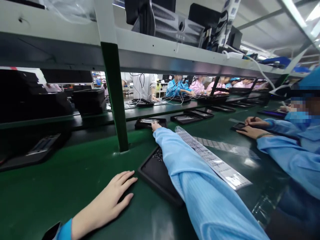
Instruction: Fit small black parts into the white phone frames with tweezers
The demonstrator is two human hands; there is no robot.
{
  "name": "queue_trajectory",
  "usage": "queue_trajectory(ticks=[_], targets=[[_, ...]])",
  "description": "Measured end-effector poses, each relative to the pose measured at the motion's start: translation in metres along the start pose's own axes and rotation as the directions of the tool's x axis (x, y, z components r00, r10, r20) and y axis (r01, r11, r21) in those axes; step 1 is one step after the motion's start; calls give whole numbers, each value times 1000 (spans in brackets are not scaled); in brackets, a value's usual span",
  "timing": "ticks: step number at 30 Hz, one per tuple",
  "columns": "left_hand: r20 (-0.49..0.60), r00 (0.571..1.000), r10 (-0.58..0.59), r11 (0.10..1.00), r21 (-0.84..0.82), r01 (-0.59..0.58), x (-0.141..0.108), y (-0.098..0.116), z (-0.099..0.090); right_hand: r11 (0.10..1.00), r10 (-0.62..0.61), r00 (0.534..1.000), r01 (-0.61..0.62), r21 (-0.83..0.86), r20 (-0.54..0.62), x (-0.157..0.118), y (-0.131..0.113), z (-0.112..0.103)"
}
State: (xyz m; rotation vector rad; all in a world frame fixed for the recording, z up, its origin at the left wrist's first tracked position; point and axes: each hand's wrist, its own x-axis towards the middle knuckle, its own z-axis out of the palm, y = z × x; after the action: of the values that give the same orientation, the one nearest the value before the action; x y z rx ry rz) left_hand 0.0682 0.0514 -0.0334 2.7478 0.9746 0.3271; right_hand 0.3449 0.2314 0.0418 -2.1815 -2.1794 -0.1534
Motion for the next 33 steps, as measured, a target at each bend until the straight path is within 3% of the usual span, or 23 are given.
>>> queue_trajectory(ticks=[4,10,19,23,25,26,29,31,33], targets=[[37,999,-15,999,-46,17,2,5,-3,997,-39,999,41,-67,21,13,5,21],[40,999,-1,998,-62,4,5,5,-6,983,-141,990,140,-122,0,10,20,13],[43,999,7,994,-109,-3,6,2,-6,949,-244,970,238,-207,-4,-69,49,-7],[23,998,-53,940,-335,58,10,1,-10,926,-310,950,293,-238,-36,-108,57,-18],[-20,982,-188,816,-560,145,13,-2,-11,915,-346,935,317,-250,-80,-129,63,-19],[-49,958,-281,705,-688,171,14,-5,-12,906,-376,919,336,-256,-123,-140,66,-17],[-39,854,-519,267,-956,119,19,-16,-14,866,-495,811,432,-252,-312,-172,78,-7],[41,835,-548,37,-997,73,20,-24,-17,831,-553,731,516,-208,-400,-191,84,1],[115,839,-532,-84,-993,83,21,-30,-20,785,-596,675,604,-138,-434,-206,81,8]])
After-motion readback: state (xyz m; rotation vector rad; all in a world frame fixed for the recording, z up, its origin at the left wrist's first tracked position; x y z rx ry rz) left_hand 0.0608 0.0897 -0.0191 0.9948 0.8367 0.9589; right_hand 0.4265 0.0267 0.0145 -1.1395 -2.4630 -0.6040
